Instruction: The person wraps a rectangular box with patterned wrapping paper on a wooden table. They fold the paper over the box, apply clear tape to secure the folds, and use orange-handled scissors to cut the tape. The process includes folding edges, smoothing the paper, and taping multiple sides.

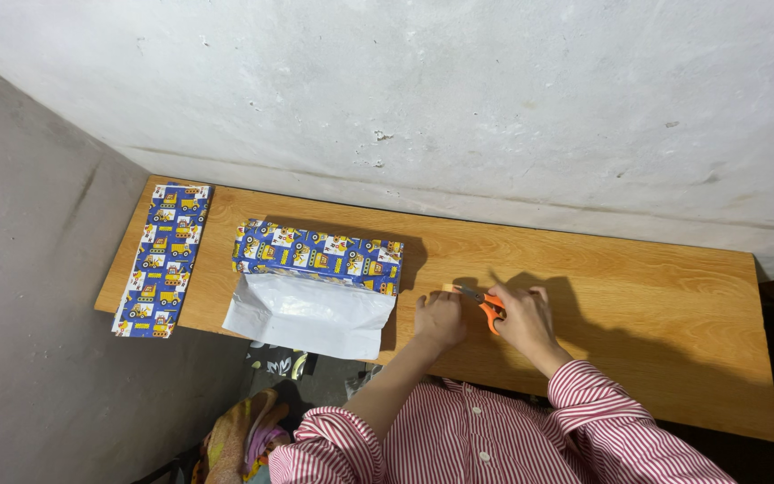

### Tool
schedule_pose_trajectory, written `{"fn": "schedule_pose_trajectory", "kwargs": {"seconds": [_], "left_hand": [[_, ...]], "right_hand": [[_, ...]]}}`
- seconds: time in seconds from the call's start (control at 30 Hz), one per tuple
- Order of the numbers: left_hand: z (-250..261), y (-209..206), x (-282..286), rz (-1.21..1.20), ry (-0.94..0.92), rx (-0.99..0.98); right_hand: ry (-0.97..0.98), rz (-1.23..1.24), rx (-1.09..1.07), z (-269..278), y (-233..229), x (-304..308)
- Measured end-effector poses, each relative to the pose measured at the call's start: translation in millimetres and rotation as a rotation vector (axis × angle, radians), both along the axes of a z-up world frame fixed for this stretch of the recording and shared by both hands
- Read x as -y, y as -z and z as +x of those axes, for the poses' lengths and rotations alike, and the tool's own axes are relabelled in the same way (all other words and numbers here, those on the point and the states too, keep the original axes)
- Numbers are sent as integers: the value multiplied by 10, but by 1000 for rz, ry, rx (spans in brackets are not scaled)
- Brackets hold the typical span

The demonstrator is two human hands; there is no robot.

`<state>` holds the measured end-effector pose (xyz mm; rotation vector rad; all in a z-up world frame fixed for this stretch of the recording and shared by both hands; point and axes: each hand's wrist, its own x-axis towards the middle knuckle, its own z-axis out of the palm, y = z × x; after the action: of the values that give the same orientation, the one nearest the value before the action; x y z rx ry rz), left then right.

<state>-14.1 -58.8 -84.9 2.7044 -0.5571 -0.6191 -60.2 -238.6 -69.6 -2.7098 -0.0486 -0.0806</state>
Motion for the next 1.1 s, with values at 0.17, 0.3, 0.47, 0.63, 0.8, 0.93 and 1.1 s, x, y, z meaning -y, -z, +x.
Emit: {"fn": "schedule_pose_trajectory", "kwargs": {"seconds": [0.17,0.3,0.47,0.63,0.8,0.93,1.1], "left_hand": [[20,-90,-71,-12,-84,141],[86,-78,10,-308,51,408],[163,59,87,-335,30,300],[199,128,63,-315,13,300],[222,30,19,-292,-8,281],[206,-66,2,-345,8,260],[227,-144,-58,-331,10,161]], "right_hand": [[40,-69,-272,-34,-55,92],[65,-54,-295,-54,-58,171],[88,-114,-359,-42,18,242],[95,-246,-308,-23,85,227],[36,-306,-220,45,-32,295],[-20,-330,-204,124,-200,345],[-87,-358,-217,158,-423,326]]}}
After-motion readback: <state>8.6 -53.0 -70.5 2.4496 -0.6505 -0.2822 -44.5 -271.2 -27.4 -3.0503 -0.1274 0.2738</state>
